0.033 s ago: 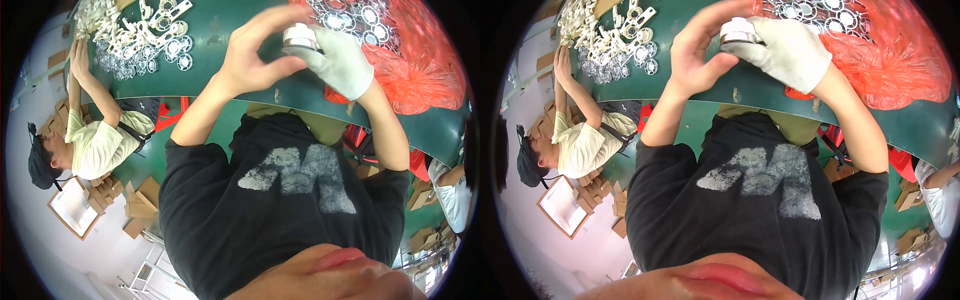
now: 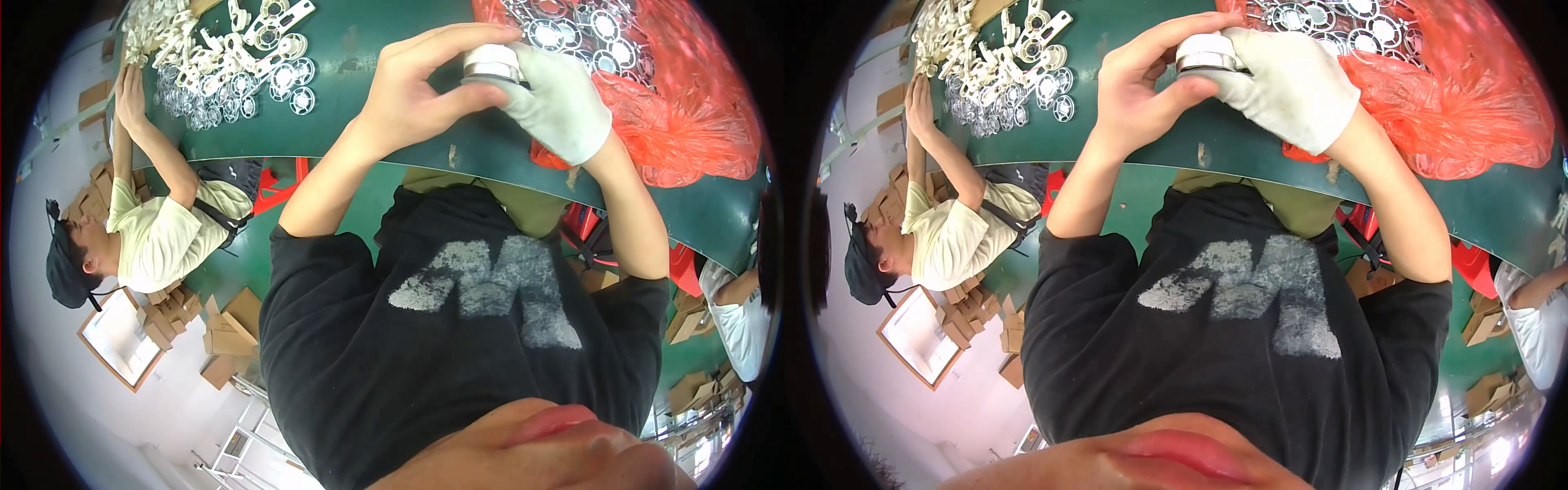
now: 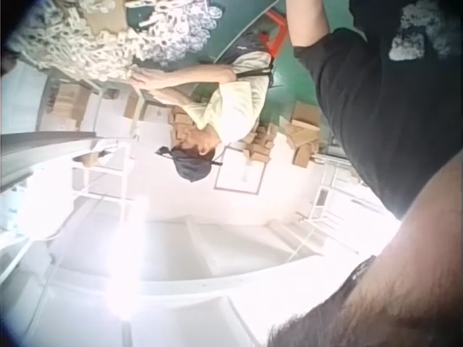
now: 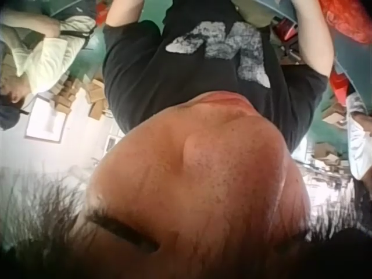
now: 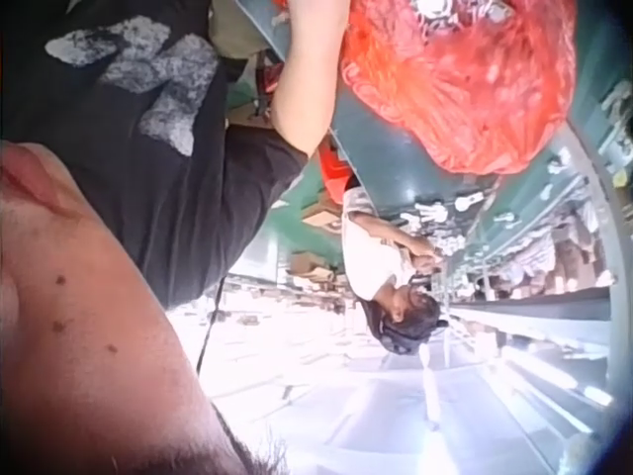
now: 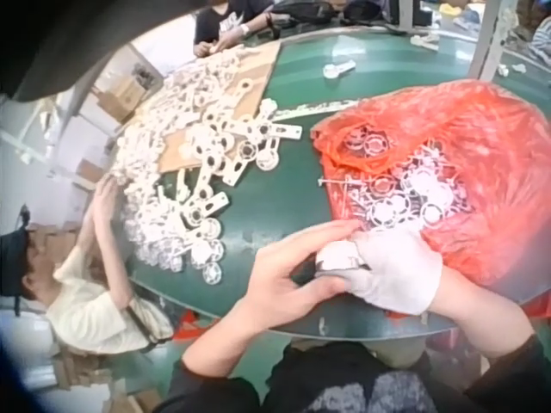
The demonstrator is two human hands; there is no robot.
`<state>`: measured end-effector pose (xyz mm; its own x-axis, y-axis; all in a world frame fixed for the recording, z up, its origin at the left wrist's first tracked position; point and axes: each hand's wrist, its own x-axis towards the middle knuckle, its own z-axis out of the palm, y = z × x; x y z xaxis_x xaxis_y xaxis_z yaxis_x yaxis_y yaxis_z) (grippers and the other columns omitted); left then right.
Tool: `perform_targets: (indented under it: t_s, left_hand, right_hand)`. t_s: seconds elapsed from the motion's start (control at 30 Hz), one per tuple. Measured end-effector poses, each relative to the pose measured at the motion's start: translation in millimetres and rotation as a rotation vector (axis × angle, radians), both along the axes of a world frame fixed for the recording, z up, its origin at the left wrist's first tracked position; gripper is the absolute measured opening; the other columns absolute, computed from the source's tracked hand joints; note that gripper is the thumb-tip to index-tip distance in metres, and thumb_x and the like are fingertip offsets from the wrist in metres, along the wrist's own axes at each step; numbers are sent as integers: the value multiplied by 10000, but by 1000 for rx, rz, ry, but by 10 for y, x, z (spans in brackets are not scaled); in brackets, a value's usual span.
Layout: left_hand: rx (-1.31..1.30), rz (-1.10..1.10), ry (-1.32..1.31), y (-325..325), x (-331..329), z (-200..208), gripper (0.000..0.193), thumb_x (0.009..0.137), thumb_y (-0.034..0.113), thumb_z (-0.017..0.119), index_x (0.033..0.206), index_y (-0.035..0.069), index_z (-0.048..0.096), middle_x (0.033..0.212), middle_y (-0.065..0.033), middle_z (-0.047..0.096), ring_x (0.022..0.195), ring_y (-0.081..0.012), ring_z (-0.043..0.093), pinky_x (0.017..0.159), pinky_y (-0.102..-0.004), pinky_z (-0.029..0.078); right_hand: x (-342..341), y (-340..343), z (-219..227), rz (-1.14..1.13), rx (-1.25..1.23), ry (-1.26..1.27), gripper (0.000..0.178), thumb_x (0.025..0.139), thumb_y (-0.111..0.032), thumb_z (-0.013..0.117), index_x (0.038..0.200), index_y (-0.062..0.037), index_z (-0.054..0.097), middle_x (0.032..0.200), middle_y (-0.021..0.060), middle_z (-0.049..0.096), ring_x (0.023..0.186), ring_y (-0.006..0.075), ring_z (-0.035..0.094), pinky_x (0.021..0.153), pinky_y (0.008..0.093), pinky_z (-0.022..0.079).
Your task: The person assembles small circular components, metal rings, and plastic housings by hand at a workbench.
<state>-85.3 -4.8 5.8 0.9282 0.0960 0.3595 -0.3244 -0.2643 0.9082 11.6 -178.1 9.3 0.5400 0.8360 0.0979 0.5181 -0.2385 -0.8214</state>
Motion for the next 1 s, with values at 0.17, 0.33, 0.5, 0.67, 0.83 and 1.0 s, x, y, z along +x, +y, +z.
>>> perform_targets:
  t_s: [0.17,0.33,0.5,0.67,0.83,1.0]
  left_hand:
    - [-55,-86,-107,41,120,15,345,809,36,828,1147,7,764,1177,-110,763,1080,-220,733,957,-327,572]
    - [-20,-129,56,132,281,353,352,784,28,831,1129,42,763,922,-45,695,1043,-202,670,920,-326,533]
    - [-62,107,523,904,1014,293,286,1012,334,655,932,70,732,770,23,644,648,-75,587,579,-228,452]
    - [-694,7,257,1614,1540,308,345,1033,175,625,1299,-25,537,1274,-177,646,1222,-337,657,938,-356,581]
    - [502,483,461,1584,787,635,245,990,232,644,1090,24,726,910,-103,750,837,-190,736,696,-355,561]
    - [884,674,614,1573,-402,496,286,851,297,771,929,23,753,874,-192,718,834,-334,714,747,-404,558]
  right_hand:
    - [11,-39,-2,-68,144,-395,245,922,-380,720,1043,-167,721,803,60,720,761,285,729,654,423,577]
    - [28,-29,18,-119,-2,-327,368,927,-467,688,1112,-149,693,822,86,718,800,296,729,673,428,569]
    - [71,25,206,-208,-216,-59,551,943,-480,655,1346,-105,629,806,70,702,795,261,718,754,386,545]
    - [74,9,69,-156,-172,-76,445,973,-389,643,1314,-104,670,967,107,751,900,277,722,836,375,546]
    - [112,-15,-66,-125,-161,-114,377,979,-374,635,1253,-128,711,1011,146,749,974,308,716,864,404,541]
    - [43,29,-54,-125,-107,-104,324,971,-327,663,1228,-141,730,998,142,752,927,280,726,839,365,550]
